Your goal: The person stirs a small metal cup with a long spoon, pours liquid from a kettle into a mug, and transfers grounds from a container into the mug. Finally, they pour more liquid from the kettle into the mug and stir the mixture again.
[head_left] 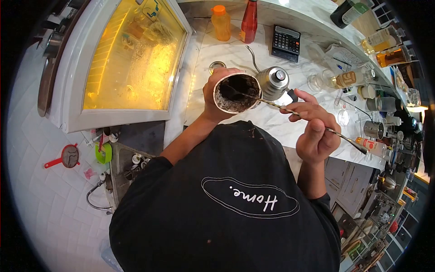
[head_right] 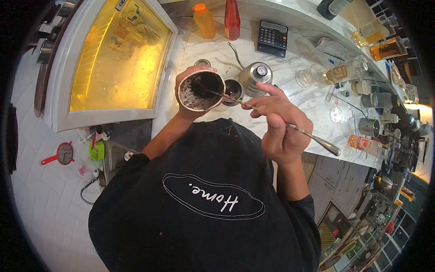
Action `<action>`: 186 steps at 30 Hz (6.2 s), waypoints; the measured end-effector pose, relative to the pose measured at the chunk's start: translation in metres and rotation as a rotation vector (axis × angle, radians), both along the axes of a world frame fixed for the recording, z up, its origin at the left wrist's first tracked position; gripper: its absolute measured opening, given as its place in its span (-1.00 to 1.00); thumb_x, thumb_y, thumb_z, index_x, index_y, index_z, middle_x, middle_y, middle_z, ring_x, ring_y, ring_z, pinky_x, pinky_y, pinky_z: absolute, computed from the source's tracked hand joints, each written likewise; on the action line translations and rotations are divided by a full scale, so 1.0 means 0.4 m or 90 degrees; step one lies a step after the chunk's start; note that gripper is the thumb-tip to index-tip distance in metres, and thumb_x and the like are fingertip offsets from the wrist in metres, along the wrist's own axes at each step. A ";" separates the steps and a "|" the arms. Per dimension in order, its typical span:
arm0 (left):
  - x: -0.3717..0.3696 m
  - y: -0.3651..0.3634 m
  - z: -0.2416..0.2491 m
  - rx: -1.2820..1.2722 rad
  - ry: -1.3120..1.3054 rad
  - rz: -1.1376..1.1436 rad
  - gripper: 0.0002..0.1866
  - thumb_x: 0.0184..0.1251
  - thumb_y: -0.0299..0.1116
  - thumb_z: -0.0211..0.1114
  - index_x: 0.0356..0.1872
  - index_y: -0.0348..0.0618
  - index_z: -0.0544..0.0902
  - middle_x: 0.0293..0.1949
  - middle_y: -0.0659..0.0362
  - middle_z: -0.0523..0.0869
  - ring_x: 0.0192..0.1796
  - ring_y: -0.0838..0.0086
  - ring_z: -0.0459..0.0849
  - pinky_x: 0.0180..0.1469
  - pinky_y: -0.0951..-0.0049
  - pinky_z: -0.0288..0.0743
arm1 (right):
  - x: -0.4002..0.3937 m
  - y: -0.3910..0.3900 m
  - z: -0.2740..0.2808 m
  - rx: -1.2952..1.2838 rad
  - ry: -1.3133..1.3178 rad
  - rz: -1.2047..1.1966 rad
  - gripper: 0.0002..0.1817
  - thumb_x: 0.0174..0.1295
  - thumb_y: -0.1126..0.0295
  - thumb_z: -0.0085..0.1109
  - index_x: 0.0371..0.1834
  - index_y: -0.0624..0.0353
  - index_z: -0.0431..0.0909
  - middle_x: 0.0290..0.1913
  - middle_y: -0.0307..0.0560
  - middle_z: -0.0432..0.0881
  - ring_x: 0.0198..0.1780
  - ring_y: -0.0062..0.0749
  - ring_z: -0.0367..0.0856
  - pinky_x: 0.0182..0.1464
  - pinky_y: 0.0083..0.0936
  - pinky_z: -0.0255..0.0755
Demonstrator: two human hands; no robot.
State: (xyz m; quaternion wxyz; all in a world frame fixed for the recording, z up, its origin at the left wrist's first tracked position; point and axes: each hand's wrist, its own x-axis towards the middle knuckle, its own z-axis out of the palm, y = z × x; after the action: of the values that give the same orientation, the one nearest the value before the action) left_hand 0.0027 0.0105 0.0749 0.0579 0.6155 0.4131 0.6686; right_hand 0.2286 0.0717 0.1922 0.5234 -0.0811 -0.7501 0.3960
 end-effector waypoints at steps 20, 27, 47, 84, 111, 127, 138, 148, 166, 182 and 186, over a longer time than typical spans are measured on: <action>-0.064 0.031 0.093 -0.016 0.215 -0.079 -0.18 -0.17 -0.31 0.79 0.20 -0.06 0.54 0.02 0.05 0.80 0.03 0.17 0.75 0.12 0.18 0.57 | 0.063 0.055 0.055 0.017 -0.048 0.023 -0.66 0.65 0.26 -0.04 -0.16 0.33 0.57 -0.40 0.02 0.72 -0.23 -0.13 0.82 0.29 0.26 0.49; -0.059 0.042 0.101 -0.001 0.214 -0.066 -0.20 -0.14 -0.31 0.78 0.20 -0.06 0.52 0.01 0.06 0.80 0.02 0.17 0.75 0.11 0.18 0.57 | 0.057 0.051 0.056 0.001 -0.029 0.028 -0.69 0.64 0.28 -0.01 -0.15 0.34 0.56 -0.39 0.02 0.72 -0.22 -0.14 0.82 0.30 0.26 0.48; -0.035 0.029 0.079 0.018 0.085 -0.031 -0.21 -0.22 -0.32 0.81 0.13 -0.10 0.56 -0.03 0.07 0.75 0.01 0.18 0.73 0.05 0.25 0.62 | 0.016 0.037 0.015 -0.104 0.012 -0.033 -0.61 0.69 0.25 -0.19 -0.19 0.33 0.50 -0.42 0.13 0.72 -0.29 -0.17 0.83 0.28 0.15 0.56; -0.008 0.012 -0.119 -0.093 -0.019 0.128 -0.04 -0.16 -0.50 0.74 0.33 -0.14 0.34 0.17 0.02 0.61 0.24 0.07 0.56 0.30 0.14 0.47 | 0.092 -0.014 -0.148 -0.591 0.258 -0.197 -0.66 0.70 0.19 -0.15 -0.12 0.24 0.44 -0.50 0.03 0.67 -0.31 -0.01 0.81 0.35 0.08 0.51; -0.068 -0.126 -0.135 -0.301 0.034 0.221 -0.18 -0.07 -0.51 0.75 0.27 -0.21 0.48 0.12 0.08 0.69 0.14 0.35 0.72 0.23 0.38 0.59 | 0.088 -0.124 -0.283 -0.361 -0.038 -0.294 -0.60 0.67 0.41 -0.26 -0.03 0.48 0.60 0.01 0.18 0.71 0.01 -0.17 0.76 0.22 -0.25 0.59; -0.039 -0.221 -0.134 -0.336 -0.016 0.246 -0.20 -0.01 -0.50 0.72 0.28 -0.22 0.46 0.11 0.06 0.70 0.15 0.36 0.72 0.22 0.36 0.60 | 0.097 -0.143 -0.257 -0.404 -0.066 -0.280 -0.57 0.70 0.35 -0.29 0.00 0.49 0.57 0.09 0.17 0.67 0.09 -0.16 0.75 0.31 -0.22 0.58; 0.001 -0.240 -0.125 -0.350 -0.043 0.273 -0.19 -0.02 -0.51 0.73 0.29 -0.21 0.46 0.13 0.04 0.70 0.16 0.34 0.72 0.24 0.35 0.60 | 0.151 -0.091 -0.240 -0.552 0.033 -0.329 -0.66 0.69 0.30 -0.16 -0.02 0.42 0.49 -0.14 0.19 0.77 0.04 -0.10 0.79 0.26 -0.25 0.63; 0.035 -0.259 -0.104 -0.375 -0.056 0.311 -0.17 -0.03 -0.51 0.73 0.30 -0.22 0.44 0.14 0.03 0.71 0.18 0.35 0.72 0.24 0.35 0.60 | 0.089 -0.031 -0.276 -0.654 0.046 -0.340 -0.67 0.67 0.28 -0.09 -0.06 0.39 0.51 -0.23 0.15 0.78 -0.04 -0.19 0.82 0.19 -0.31 0.66; 0.068 -0.212 -0.114 -0.379 -0.065 0.346 -0.15 0.00 -0.50 0.72 0.32 -0.27 0.39 0.14 0.02 0.68 0.20 0.35 0.70 0.25 0.33 0.59 | 0.096 0.073 -0.200 -0.423 -0.077 -0.196 -0.69 0.68 0.33 -0.13 -0.07 0.34 0.55 -0.06 0.13 0.79 -0.15 -0.41 0.75 0.04 -0.42 0.60; 0.066 -0.142 -0.129 -0.360 -0.100 0.348 -0.16 0.00 -0.53 0.71 0.31 -0.27 0.39 0.14 0.04 0.66 0.18 0.37 0.70 0.23 0.36 0.61 | 0.096 0.131 -0.185 -0.349 -0.157 -0.131 -0.67 0.67 0.34 -0.09 -0.08 0.37 0.63 -0.09 -0.02 0.80 -0.17 -0.52 0.72 -0.04 -0.55 0.52; 0.065 -0.140 -0.135 -0.371 -0.093 0.358 -0.16 0.00 -0.51 0.72 0.31 -0.27 0.39 0.14 0.04 0.66 0.17 0.38 0.70 0.23 0.35 0.61 | 0.084 0.139 -0.199 -0.363 -0.174 -0.118 -0.68 0.67 0.35 -0.10 -0.09 0.38 0.60 -0.09 0.02 0.80 -0.18 -0.51 0.73 -0.04 -0.54 0.53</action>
State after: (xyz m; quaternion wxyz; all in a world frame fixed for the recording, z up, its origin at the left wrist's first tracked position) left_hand 0.0289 -0.0454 0.0210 0.0741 0.3873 0.7324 0.5551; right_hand 0.2622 0.1273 0.1126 0.4077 -0.3452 -0.6617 0.5261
